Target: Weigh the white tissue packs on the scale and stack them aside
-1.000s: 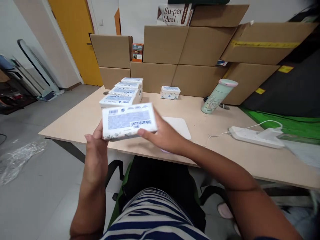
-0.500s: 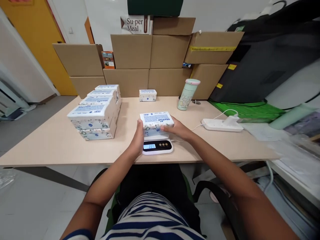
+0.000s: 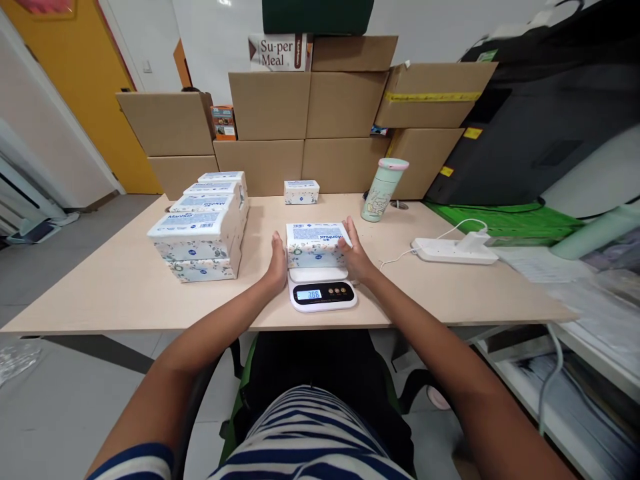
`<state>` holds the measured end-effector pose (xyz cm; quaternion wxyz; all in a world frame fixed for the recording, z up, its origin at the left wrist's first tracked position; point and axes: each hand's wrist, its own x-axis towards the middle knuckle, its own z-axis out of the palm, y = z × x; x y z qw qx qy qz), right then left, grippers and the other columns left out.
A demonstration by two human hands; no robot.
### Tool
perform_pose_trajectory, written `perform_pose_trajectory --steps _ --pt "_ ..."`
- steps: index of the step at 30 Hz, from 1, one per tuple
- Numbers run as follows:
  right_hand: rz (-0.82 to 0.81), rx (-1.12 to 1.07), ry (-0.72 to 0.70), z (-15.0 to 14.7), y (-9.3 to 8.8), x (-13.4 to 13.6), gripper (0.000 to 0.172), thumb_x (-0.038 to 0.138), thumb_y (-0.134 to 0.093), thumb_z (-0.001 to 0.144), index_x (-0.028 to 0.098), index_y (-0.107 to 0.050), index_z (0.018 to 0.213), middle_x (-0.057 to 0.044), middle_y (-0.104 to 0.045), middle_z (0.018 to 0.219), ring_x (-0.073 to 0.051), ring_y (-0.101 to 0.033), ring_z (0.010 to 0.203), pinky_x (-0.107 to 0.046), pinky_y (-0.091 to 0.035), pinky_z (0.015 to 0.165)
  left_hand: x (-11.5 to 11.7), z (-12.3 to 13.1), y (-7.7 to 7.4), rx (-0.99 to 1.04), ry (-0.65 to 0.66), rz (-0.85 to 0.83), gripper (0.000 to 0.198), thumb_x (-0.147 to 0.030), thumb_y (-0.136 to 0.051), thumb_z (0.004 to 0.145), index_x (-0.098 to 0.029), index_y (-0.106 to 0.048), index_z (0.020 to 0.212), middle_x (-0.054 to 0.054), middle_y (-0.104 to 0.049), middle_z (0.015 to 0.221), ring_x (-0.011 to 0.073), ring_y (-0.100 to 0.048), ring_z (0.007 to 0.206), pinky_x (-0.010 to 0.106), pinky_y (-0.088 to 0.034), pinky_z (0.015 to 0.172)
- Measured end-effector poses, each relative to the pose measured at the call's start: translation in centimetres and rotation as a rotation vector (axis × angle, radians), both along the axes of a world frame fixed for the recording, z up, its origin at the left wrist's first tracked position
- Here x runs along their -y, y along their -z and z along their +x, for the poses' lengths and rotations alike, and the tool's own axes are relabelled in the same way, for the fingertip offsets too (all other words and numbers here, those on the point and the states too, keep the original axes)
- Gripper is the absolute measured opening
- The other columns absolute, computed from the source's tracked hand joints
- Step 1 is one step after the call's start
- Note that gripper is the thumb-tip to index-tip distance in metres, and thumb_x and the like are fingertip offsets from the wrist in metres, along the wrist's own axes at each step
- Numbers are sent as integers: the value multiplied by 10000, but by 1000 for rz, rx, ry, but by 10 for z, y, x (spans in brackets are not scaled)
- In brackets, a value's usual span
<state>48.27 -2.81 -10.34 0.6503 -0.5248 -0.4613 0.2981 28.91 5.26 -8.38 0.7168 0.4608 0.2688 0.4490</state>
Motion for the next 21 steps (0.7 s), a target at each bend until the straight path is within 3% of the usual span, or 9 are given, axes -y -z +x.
perform_pose_trajectory --steps 2,4,7,11,18,21 --pt "44 -98 -3 -2 6 -8 1359 1081 -551 773 409 -37 1837 -8 -84 1935 -280 -162 1786 -537 -179 1444 5 1 2 70 151 57 704 -641 -208 1174 -281 -490 1710 57 -561 1751 292 -435 1692 503 -294 1437" --pt "81 -197 -28 -2 12 -12 1222 1078 -404 848 447 -37 1829 32 -131 1928 -278 -248 1766 -581 -292 1410 9 0 3 113 211 81 678 -646 -232 1175 -291 -569 1644 51 -653 1671 283 -512 1646 509 -313 1429" --pt "101 -287 -107 -1 20 -12 1078 1027 -376 917 497 -95 1814 64 -299 1885 -278 -407 1704 -611 -429 1338 11 -2 3 132 223 56 662 -665 -261 1168 -315 -575 1634 31 -665 1661 263 -521 1640 488 -327 1425" --pt "106 -346 -186 -2 20 -11 1035 1011 -401 930 492 -204 1803 43 -504 1786 -298 -538 1622 -625 -488 1299 12 -1 1 130 207 23 628 -623 -249 1182 -342 -540 1663 5 -653 1673 249 -511 1647 498 -343 1418" --pt "92 -358 -215 0 17 -12 987 988 -411 948 485 -264 1784 45 -518 1778 -293 -522 1633 -633 -479 1307 11 1 5 172 188 17 609 -652 -307 1169 -290 -619 1548 70 -729 1580 285 -623 1555 524 -395 1384" --pt "73 -346 -152 5 16 -11 1025 1006 -347 942 461 -220 1800 49 -358 1866 -266 -379 1717 -610 -372 1375 1 1 13 121 115 23 620 -686 -345 1152 -310 -584 1583 59 -634 1691 280 -492 1662 505 -324 1416"
